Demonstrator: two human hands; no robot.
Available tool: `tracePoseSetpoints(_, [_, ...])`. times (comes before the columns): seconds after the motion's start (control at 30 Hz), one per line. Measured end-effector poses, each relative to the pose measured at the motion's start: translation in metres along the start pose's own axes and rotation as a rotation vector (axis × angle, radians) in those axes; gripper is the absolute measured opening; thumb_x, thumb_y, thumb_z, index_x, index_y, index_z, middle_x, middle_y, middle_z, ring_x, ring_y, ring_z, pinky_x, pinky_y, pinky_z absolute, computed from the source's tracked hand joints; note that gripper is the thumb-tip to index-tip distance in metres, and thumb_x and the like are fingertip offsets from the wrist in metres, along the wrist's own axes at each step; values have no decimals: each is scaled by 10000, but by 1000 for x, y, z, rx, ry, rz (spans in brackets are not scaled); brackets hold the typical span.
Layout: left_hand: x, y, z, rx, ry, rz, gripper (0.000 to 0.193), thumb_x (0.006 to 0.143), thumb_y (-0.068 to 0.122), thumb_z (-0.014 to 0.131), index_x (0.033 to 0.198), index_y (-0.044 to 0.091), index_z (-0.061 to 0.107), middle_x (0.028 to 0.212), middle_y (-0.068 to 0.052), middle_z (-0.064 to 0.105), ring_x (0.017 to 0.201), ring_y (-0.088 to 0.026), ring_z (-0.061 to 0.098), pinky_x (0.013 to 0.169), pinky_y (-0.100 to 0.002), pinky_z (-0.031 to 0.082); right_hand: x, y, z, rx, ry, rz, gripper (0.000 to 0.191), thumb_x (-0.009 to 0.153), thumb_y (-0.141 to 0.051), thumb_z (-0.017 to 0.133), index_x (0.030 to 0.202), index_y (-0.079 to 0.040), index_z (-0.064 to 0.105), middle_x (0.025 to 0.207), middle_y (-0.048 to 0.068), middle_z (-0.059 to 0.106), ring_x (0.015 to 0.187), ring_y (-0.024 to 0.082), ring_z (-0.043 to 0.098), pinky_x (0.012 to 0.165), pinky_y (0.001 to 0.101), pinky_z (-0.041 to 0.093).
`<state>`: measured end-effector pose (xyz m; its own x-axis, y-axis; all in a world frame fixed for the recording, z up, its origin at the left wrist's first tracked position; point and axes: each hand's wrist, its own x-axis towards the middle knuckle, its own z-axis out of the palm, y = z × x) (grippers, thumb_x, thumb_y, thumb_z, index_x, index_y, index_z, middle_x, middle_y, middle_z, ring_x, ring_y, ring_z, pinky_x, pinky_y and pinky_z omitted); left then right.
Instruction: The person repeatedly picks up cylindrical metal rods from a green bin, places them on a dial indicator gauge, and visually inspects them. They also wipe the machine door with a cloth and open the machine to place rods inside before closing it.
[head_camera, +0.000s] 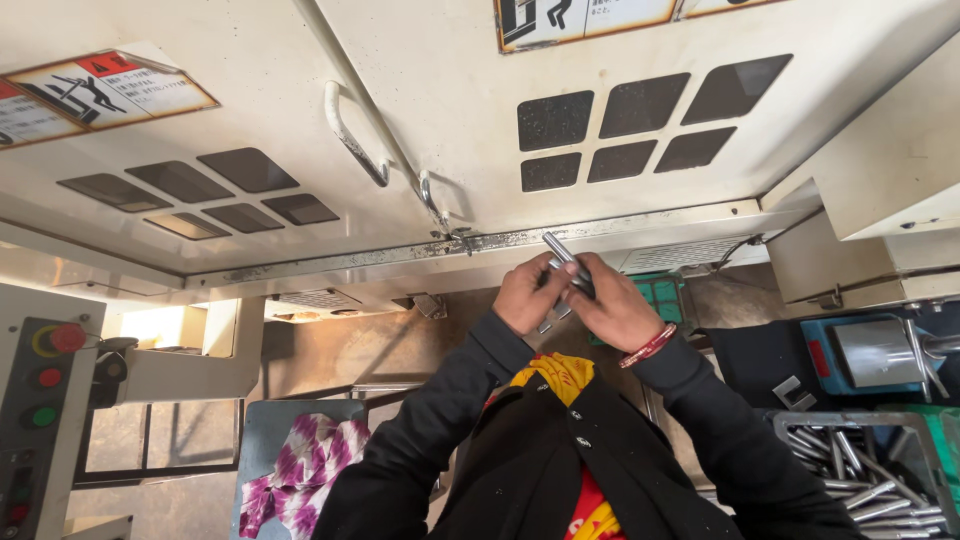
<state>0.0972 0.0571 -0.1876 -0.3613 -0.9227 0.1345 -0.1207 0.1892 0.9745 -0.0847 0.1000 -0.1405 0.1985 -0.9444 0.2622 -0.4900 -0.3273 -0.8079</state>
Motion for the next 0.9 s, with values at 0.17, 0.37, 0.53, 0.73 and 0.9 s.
tracePoseSetpoints(0.17, [10, 0, -5, -241, -9, -156, 350, 1078, 347, 552, 908, 51, 630, 664, 18, 566, 559, -82, 487, 492, -237, 403, 7, 22, -1, 703, -188, 460, 283, 1025, -241, 648, 1150, 13, 658, 808, 63, 623, 603, 91, 543, 515, 265, 428])
tracePoseSetpoints(0.37, [11, -20, -8, -1064, 140, -645, 310, 1092, 391, 397, 1039, 103, 497, 724, -7, 486, 519, -80, 417, 412, -217, 292, 13, 8, -13, 623, -107, 462, 273, 981, -240, 669, 1089, 8, 708, 858, 49, 714, 654, 76, 591, 563, 232, 455])
tracePoseSetpoints(0.53, [10, -21, -13, -987, -12, -484, 170, 1111, 214, 399, 1139, 87, 508, 746, 1, 455, 515, -48, 366, 400, -213, 279, 22, -6, -18, 531, -174, 309, 222, 947, -160, 726, 1077, 19, 742, 832, 36, 712, 730, 66, 631, 676, 231, 527])
tracePoseSetpoints(0.73, [12, -5, -12, -912, 36, -509, 240, 1122, 303, 394, 1083, 91, 501, 787, -39, 585, 477, -52, 376, 373, -201, 267, 31, 3, -14, 592, -176, 285, 182, 927, -99, 735, 1055, 31, 724, 858, 46, 741, 714, 79, 641, 671, 240, 537])
tracePoseSetpoints(0.9, [14, 3, -9, -681, 64, -468, 302, 1106, 330, 427, 1051, 71, 571, 668, -36, 542, 417, -64, 379, 329, -226, 267, 34, 12, -4, 667, -188, 325, 142, 910, -58, 734, 1020, 27, 706, 844, 47, 732, 684, 93, 641, 636, 256, 527])
